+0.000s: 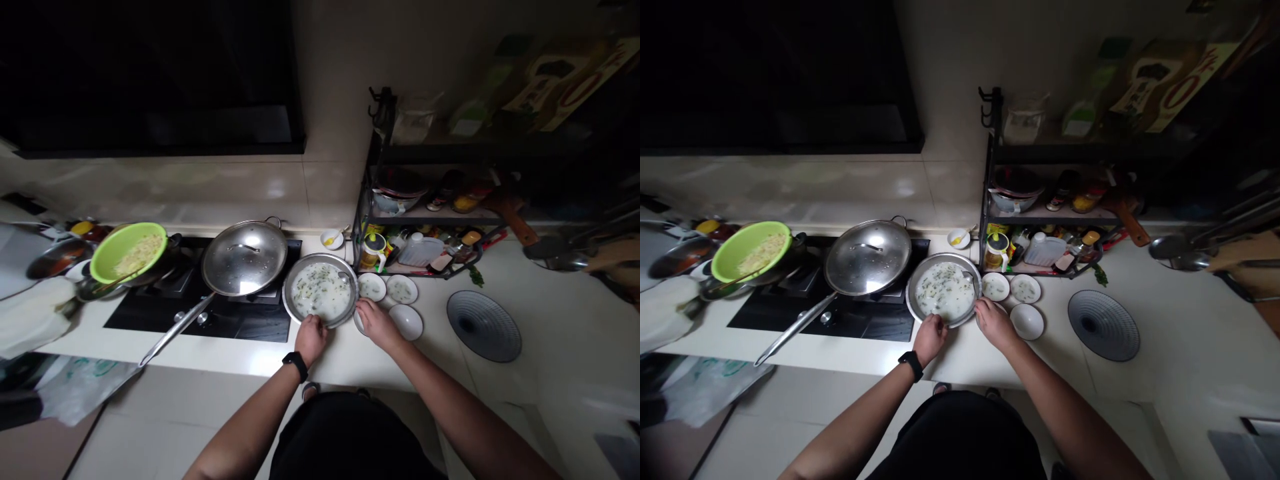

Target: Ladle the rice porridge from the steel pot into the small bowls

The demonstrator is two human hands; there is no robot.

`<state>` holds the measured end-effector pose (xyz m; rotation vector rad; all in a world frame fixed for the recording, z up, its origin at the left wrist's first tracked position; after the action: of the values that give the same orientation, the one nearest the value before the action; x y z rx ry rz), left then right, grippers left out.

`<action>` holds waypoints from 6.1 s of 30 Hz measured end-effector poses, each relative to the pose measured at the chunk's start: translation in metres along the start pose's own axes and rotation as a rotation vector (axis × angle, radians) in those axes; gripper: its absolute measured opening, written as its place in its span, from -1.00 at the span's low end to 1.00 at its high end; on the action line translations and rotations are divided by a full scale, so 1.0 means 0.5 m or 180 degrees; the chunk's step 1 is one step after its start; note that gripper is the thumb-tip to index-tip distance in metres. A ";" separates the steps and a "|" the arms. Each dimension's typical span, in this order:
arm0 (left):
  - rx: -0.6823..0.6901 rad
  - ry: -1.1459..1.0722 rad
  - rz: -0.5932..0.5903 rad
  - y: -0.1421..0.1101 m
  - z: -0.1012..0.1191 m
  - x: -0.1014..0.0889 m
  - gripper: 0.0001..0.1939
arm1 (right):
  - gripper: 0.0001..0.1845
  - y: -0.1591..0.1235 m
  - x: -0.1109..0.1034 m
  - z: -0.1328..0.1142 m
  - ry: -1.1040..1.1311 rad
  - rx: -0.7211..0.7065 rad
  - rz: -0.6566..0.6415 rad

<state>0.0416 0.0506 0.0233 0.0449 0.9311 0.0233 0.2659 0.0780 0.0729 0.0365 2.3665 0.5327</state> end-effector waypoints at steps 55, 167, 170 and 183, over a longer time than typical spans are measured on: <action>0.0003 0.0015 0.0043 0.002 -0.006 0.002 -0.92 | -0.69 -0.244 -0.183 0.000 -0.0601 -0.0351 -0.0425; -0.0134 0.0014 -0.0123 0.008 0.000 0.000 -0.95 | -0.61 0.051 0.081 0.041 0.1724 0.2186 0.0675; -0.0126 0.0037 -0.0134 0.008 0.003 -0.004 -0.96 | -0.54 0.055 0.078 0.048 0.2290 0.2660 0.1059; -0.0045 0.0167 -0.0120 0.006 -0.002 0.000 -0.96 | -0.47 0.035 -0.012 0.020 0.2797 0.2946 0.1239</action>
<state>0.0411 0.0537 0.0229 0.0136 0.9840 -0.0040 0.2748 0.0966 0.0769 0.8382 3.2715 -0.5586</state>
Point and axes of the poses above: each hand's wrist, its own y-axis towards the middle knuckle, its own x-axis out of the palm, z = x × y, the point moved 3 cm from there along y, towards the middle knuckle, and after that the axes turned 10 degrees about z, right-handed, at the moved point
